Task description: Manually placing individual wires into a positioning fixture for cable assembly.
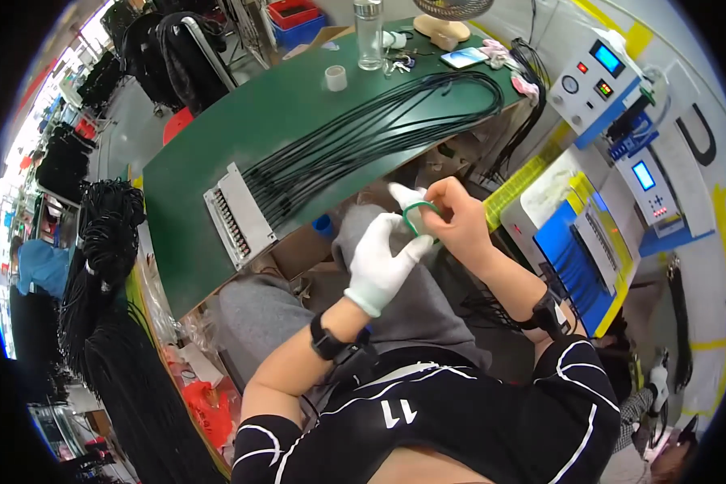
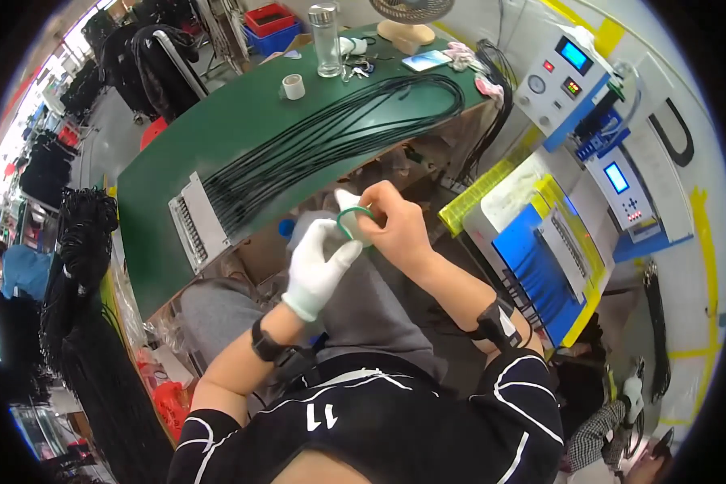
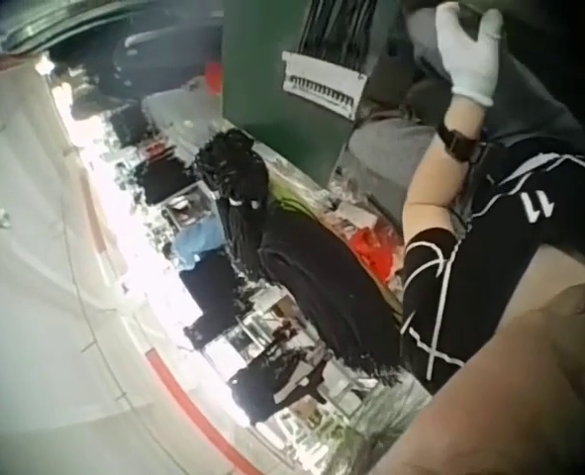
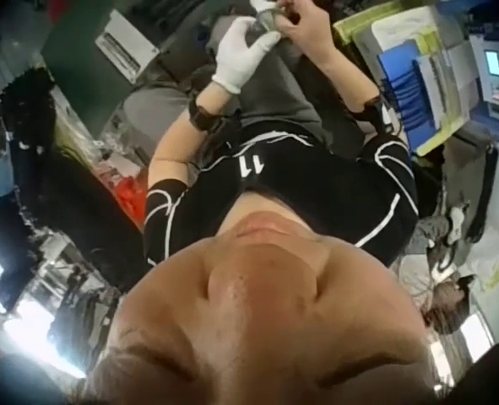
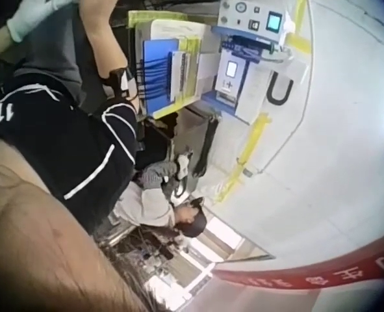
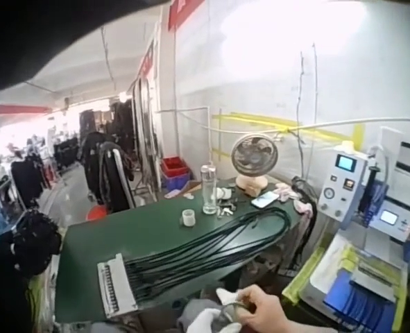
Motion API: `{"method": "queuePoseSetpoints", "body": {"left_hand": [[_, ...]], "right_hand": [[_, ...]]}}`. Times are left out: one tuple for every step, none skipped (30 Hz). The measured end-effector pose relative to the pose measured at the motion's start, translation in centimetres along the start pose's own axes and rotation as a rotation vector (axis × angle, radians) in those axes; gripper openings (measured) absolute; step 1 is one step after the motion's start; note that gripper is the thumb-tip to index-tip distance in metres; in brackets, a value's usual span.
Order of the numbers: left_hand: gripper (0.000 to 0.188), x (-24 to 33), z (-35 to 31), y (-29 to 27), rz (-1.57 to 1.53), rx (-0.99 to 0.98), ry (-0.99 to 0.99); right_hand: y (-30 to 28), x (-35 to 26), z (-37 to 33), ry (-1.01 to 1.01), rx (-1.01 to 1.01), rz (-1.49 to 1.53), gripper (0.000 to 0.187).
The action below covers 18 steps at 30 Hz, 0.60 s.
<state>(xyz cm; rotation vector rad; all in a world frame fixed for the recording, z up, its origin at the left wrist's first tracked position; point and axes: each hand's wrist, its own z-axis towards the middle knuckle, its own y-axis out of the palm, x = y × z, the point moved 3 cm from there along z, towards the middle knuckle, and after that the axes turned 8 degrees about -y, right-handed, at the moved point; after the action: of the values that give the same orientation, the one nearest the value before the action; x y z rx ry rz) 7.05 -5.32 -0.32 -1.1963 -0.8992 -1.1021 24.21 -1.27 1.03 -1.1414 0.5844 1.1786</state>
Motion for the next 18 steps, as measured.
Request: {"method": "queuePoseSetpoints", "body": {"left_hand": [[0.019, -1.4, -0.1, 0.8, -0.037, -0.020, -0.064], [0.020, -2.0, 0.1, 1.3, -0.075, -0.039, -0.129], [0.020, -2.6, 0.1, 1.7, -0.112, -0.056, -0.194], [0.020, -3.0, -0.1, 1.7, -0.116, -0.060, -0.193], [0.020, -1.9, -0.1, 1.7, -0.059, -0.065, -0.166], [0.019, -0.8, -0.1, 1.6, -0.002, -0.068, -0.140], [0.019, -0.3, -0.3, 1.4, 0.061, -0.060, -0.115], [0.019, -0.4, -0.4, 1.5, 0.059, -0.060, -0.118], [0.018, -0.3, -0.6, 1.8, 0.081, -0.069, -0.050], [0.016, 0.0, -0.7, 2.2, 0.100, -0.089, 0.025], [0.015, 0.3, -0.8, 2.6, 0.118, -0.107, 0.101], [0.015, 0.5, -0.9, 3.0, 0.111, -0.114, 0.106], [0.013, 0.8, -1.4, 3.3, 0.149, -0.109, 0.212], [0.012, 1.2, -1.9, 3.5, 0.188, -0.103, 0.317], [0.011, 1.4, -2.5, 3.7, 0.229, -0.099, 0.420], [0.011, 1.6, -2.8, 3.6, 0.228, -0.099, 0.417], [0.011, 2.0, -3.2, 3.7, 0.199, -0.200, 0.383], [0.011, 2.4, -3.5, 3.7, 0.171, -0.300, 0.348]], "right_hand": [[0.2, -0.3, -0.4, -0.027, -0.039, -0.029, 0.031], [-0.1, -0.5, -0.7, -0.025, -0.034, -0.036, 0.031], [-0.4, -0.6, -1.1, -0.056, -0.025, -0.045, 0.029], [-0.7, -0.8, -1.4, -0.086, -0.019, -0.054, 0.028], [-1.3, -0.7, -1.9, -0.111, -0.007, -0.068, 0.026], [-1.7, -0.7, -2.6, -0.103, -0.001, -0.078, 0.026], [-1.5, -1.0, -3.5, -0.129, -0.056, -0.110, 0.026], [-1.3, -1.3, -4.5, -0.155, -0.112, -0.141, 0.027], [-1.3, -1.4, -5.0, -0.181, -0.169, -0.171, 0.027], [-1.8, -0.6, -5.3, -0.176, -0.162, -0.178, 0.027], [-1.9, 2.1, -5.7, 0.156, -0.301, 0.281, 0.027], [-1.8, 4.2, -6.3, 0.486, -0.427, 0.741, 0.026], [-1.4, 4.4, -6.8, 0.819, -0.546, 1.207, 0.027], [-1.2, 4.6, -6.7, 0.821, -0.546, 1.203, 0.027], [-0.7, 4.5, -6.3, 0.861, -0.295, 1.206, 0.026], [-0.2, 4.2, -5.9, 0.893, -0.044, 1.197, 0.026], [0.0, 4.1, -5.7, 0.915, 0.206, 1.177, 0.026], [0.5, 3.6, -5.6, 0.917, 0.204, 1.177, 0.026]]}}
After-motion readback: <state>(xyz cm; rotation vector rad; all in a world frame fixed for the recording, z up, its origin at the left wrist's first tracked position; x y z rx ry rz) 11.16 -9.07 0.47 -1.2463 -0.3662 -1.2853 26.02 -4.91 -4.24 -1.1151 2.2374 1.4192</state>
